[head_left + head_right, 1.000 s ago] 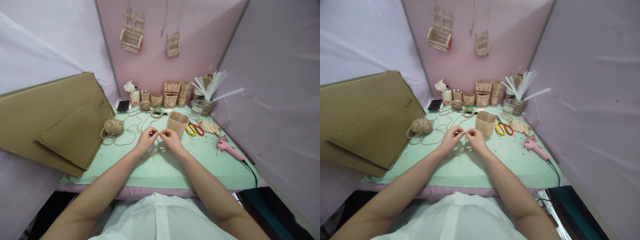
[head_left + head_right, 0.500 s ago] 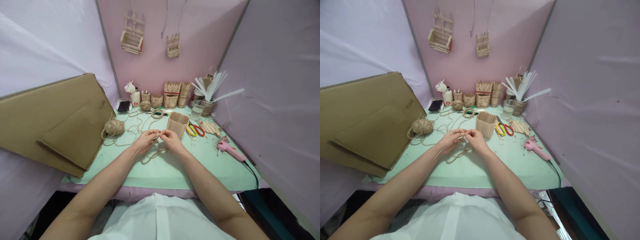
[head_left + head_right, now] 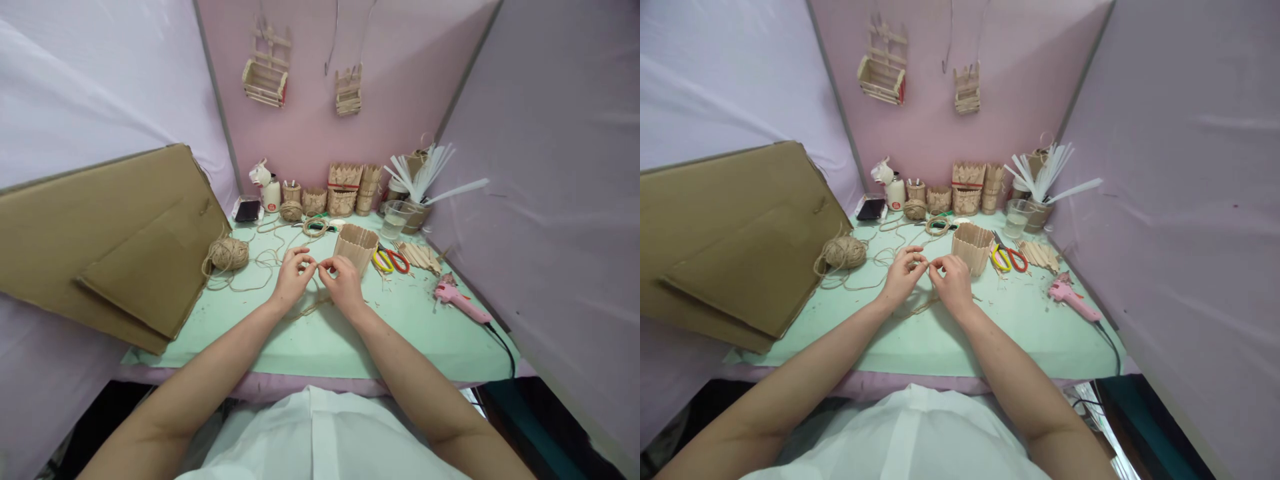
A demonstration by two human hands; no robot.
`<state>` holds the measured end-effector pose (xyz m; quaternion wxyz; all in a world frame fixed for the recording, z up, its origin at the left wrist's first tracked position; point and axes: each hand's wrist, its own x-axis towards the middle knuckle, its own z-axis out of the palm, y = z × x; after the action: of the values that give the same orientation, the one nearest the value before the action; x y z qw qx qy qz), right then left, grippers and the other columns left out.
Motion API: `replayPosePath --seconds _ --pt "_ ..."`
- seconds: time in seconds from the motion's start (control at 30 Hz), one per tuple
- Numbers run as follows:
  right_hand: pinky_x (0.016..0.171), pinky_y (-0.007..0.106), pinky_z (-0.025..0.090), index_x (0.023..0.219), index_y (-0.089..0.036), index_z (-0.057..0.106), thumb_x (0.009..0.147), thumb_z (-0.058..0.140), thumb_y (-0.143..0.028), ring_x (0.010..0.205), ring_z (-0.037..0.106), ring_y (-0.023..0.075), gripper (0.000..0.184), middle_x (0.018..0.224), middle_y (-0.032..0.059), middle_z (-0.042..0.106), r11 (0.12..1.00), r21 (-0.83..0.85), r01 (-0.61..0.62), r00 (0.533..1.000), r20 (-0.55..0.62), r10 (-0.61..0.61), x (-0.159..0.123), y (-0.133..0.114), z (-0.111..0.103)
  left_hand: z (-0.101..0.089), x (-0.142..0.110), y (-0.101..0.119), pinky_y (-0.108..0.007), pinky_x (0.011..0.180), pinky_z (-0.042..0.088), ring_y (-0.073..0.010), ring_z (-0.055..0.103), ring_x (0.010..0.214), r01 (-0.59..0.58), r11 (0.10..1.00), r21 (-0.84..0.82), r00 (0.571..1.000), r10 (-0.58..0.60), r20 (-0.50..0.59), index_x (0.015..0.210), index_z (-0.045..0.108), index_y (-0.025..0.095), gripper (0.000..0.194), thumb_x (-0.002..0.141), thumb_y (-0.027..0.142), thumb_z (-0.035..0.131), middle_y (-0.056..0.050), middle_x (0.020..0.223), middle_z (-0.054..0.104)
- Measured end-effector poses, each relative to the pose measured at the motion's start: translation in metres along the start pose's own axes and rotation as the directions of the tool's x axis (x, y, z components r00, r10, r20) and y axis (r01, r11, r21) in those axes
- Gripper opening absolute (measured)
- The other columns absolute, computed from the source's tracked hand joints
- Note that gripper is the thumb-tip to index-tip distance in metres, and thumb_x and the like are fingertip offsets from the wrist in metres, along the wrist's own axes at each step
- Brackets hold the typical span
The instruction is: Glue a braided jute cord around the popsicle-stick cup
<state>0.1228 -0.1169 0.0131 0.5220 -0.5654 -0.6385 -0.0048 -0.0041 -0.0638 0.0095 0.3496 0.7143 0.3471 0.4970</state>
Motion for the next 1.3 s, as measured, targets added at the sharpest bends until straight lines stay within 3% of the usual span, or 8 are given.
replayPosePath --seconds 0.53,0.7,0.87,0.97,1.07,1.13,1.17,1.3 --pt "0.069 0.030 0.038 0.071 -0.020 0.050 0.083 0.048 -0.016 0.072 0.050 0.0179 0.012 0.071 0.0031 0.057 0.983 -0.153 0.098 0.993 0.086 -0.086 0.001 0.009 -0.001 0.002 -0.001 0.001 -0.027 0.074 0.051 -0.0181 0.059 0.099 0.037 0.998 0.053 0.994 -0.042 0.096 0.081 0.063 0.015 0.010 0.078 0.021 0.057 -0.011 0.114 0.059" --pt "0.069 0.030 0.036 0.071 -0.020 0.049 0.082 0.047 -0.018 0.072 0.048 0.0179 0.011 0.072 0.0034 0.056 0.992 -0.118 0.053 0.992 0.121 -0.038 0.002 0.010 -0.003 0.001 -0.001 -0.001 -0.025 0.065 0.047 -0.0127 0.060 0.070 0.120 0.989 0.086 0.962 -0.137 0.234 0.091 0.064 0.015 0.018 0.079 0.024 0.054 -0.003 0.083 0.067" --pt "0.067 0.028 0.035 0.070 -0.019 0.050 0.076 0.049 -0.021 0.070 0.047 0.0159 0.007 0.071 0.0017 0.055 0.994 -0.012 -0.110 0.977 0.184 0.110 0.003 0.008 -0.003 -0.004 -0.003 0.006 -0.027 0.070 0.045 -0.0146 0.058 0.073 -0.155 0.910 0.385 0.966 0.059 0.250 0.083 0.066 0.016 0.016 0.083 0.023 0.052 -0.003 0.077 0.066" --pt "0.058 0.026 0.032 0.064 -0.019 0.050 0.069 0.049 -0.023 0.059 0.043 0.0124 0.007 0.061 -0.0021 0.050 0.916 0.127 -0.380 0.893 0.308 0.327 0.006 0.010 -0.005 -0.004 -0.004 0.008 -0.030 0.075 0.044 -0.0184 0.058 0.082 -0.374 0.747 0.550 0.915 0.199 0.351 0.081 0.065 0.015 0.019 0.087 0.018 0.047 -0.008 0.081 0.065" --pt "0.049 0.024 0.025 0.055 -0.020 0.044 0.067 0.050 -0.028 0.050 0.033 0.0091 0.015 0.051 -0.0054 0.040 0.665 0.322 -0.673 0.704 0.556 0.443 0.010 0.013 -0.010 -0.003 -0.004 0.008 -0.032 0.077 0.044 -0.0195 0.058 0.085 -0.447 0.697 0.561 0.881 0.231 0.414 0.082 0.065 0.015 0.022 0.088 0.016 0.044 -0.009 0.083 0.065" --pt "0.047 0.024 0.024 0.054 -0.020 0.043 0.065 0.054 -0.030 0.048 0.031 0.0081 0.018 0.051 -0.0058 0.039 0.494 0.402 -0.771 0.617 0.663 0.423 0.013 0.015 -0.014 -0.002 -0.004 0.008 -0.031 0.077 0.044 -0.0189 0.059 0.084 -0.384 0.771 0.509 0.904 0.201 0.378 0.083 0.066 0.015 0.020 0.087 0.017 0.047 -0.008 0.084 0.067" --pt "0.047 0.024 0.024 0.056 -0.019 0.045 0.064 0.056 -0.031 0.048 0.032 0.0079 0.018 0.052 -0.0053 0.042 0.461 0.426 -0.778 0.615 0.666 0.423 0.014 0.015 -0.015 -0.002 -0.003 0.008 -0.030 0.076 0.045 -0.0182 0.059 0.082 -0.308 0.831 0.463 0.927 0.154 0.341 0.083 0.067 0.016 0.018 0.085 0.018 0.049 -0.007 0.083 0.068" --pt "0.053 0.024 0.033 0.068 -0.016 0.060 0.068 0.060 -0.034 0.055 0.043 0.0102 0.018 0.062 -0.0012 0.055 0.692 0.409 -0.595 0.799 0.397 0.452 0.014 0.015 -0.016 -0.003 0.000 0.007 -0.026 0.067 0.046 -0.0151 0.061 0.069 0.121 0.981 0.153 0.962 -0.154 0.227 0.078 0.068 0.015 0.016 0.079 0.026 0.056 -0.004 0.074 0.070"
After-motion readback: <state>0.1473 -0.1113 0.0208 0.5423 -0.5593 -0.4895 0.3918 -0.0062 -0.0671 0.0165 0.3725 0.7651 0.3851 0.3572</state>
